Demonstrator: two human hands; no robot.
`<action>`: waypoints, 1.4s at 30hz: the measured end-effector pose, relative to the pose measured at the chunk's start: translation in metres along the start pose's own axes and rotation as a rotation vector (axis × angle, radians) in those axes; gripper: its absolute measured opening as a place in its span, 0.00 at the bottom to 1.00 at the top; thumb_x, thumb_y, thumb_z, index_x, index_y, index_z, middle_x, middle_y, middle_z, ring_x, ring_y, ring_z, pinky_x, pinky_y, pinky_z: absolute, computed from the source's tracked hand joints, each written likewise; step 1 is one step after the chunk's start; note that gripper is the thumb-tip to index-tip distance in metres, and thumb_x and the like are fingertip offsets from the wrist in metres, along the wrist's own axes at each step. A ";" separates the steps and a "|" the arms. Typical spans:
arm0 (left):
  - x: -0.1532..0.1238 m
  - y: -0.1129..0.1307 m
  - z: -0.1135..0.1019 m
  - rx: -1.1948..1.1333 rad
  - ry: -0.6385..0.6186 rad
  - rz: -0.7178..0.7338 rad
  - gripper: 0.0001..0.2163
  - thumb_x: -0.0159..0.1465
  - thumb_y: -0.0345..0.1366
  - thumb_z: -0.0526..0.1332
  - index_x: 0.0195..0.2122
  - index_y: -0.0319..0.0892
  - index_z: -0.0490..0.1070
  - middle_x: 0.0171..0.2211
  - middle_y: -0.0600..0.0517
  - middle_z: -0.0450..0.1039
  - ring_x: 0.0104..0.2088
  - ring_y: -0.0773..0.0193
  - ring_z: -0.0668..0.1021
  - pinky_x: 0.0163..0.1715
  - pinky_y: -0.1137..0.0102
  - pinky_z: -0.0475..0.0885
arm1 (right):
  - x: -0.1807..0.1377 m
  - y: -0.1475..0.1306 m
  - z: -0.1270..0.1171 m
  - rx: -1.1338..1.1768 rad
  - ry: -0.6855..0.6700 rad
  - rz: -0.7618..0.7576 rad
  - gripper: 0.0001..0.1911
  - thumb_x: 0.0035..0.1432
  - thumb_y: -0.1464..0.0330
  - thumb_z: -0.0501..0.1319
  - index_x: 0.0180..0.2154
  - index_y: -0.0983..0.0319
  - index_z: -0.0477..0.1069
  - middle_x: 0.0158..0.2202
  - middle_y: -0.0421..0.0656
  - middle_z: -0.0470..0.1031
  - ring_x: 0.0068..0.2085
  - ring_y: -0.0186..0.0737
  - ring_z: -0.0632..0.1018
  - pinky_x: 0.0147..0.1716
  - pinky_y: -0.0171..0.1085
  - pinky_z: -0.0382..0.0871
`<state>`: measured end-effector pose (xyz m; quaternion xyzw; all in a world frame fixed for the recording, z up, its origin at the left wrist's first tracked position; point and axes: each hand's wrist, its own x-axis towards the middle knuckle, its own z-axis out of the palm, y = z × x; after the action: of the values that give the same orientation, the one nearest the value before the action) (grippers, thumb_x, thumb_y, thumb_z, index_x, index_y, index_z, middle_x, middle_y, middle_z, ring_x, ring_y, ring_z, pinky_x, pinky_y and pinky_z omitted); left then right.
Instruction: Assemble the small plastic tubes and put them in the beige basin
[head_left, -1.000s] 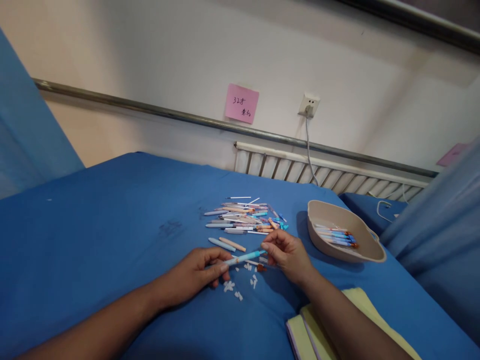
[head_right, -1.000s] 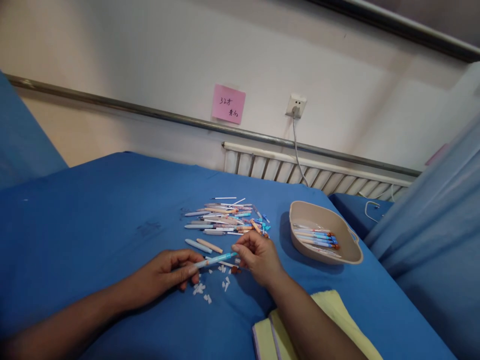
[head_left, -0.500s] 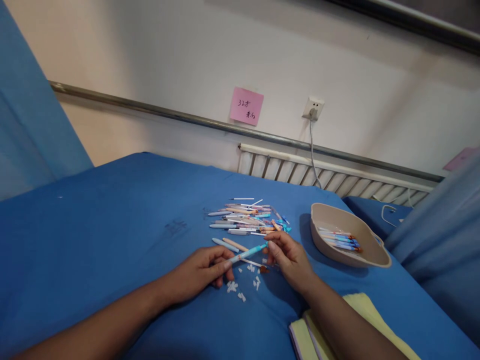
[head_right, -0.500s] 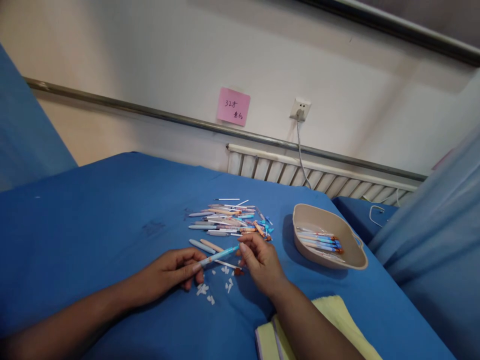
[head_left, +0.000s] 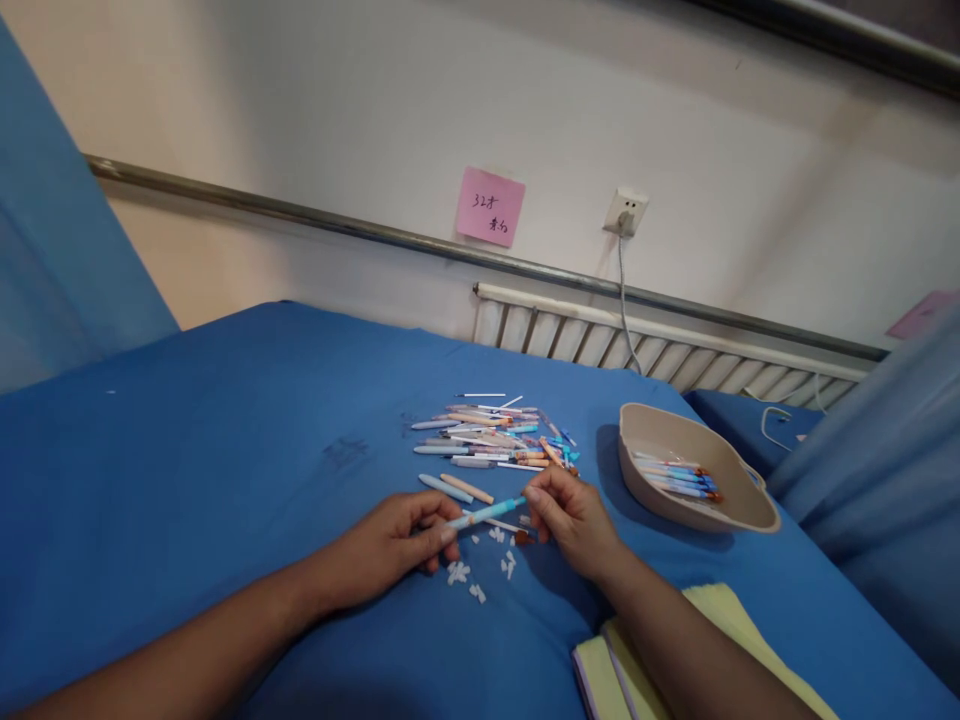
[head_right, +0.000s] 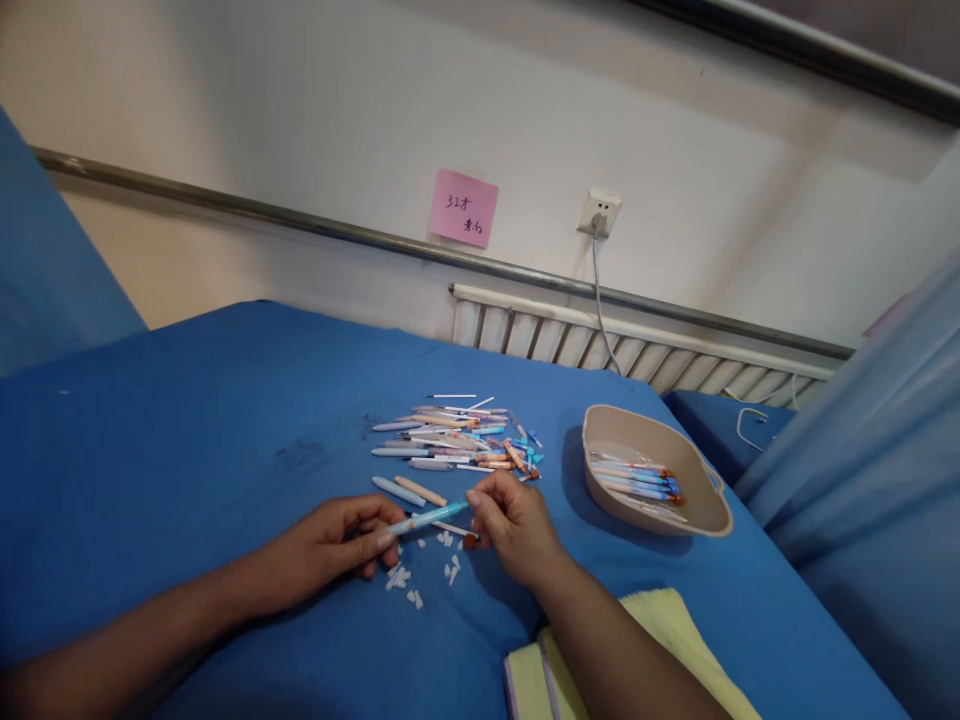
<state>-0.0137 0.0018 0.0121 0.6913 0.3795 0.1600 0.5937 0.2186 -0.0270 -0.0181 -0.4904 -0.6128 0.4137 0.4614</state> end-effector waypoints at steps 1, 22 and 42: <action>0.000 0.000 0.000 0.000 0.003 -0.001 0.11 0.60 0.43 0.56 0.37 0.40 0.69 0.29 0.53 0.73 0.27 0.68 0.72 0.30 0.73 0.67 | 0.000 0.000 0.000 -0.012 -0.004 -0.003 0.15 0.58 0.56 0.55 0.27 0.61 0.63 0.18 0.34 0.66 0.17 0.29 0.67 0.18 0.29 0.59; 0.000 0.003 -0.002 0.035 -0.026 0.018 0.13 0.61 0.47 0.55 0.36 0.41 0.69 0.31 0.53 0.73 0.29 0.67 0.72 0.32 0.72 0.67 | 0.005 0.009 0.004 0.176 0.018 0.026 0.33 0.57 0.43 0.41 0.36 0.64 0.68 0.21 0.40 0.69 0.19 0.32 0.71 0.19 0.31 0.63; 0.121 0.135 0.076 0.534 0.076 0.404 0.13 0.56 0.44 0.60 0.37 0.42 0.75 0.31 0.51 0.75 0.33 0.60 0.74 0.31 0.71 0.68 | 0.038 0.030 -0.005 -0.269 0.019 -0.048 0.18 0.63 0.63 0.46 0.34 0.63 0.72 0.26 0.44 0.74 0.25 0.38 0.74 0.26 0.35 0.67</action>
<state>0.1623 0.0343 0.0936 0.8772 0.2850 0.1952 0.3334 0.2262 0.0157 -0.0392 -0.5367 -0.6700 0.3119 0.4071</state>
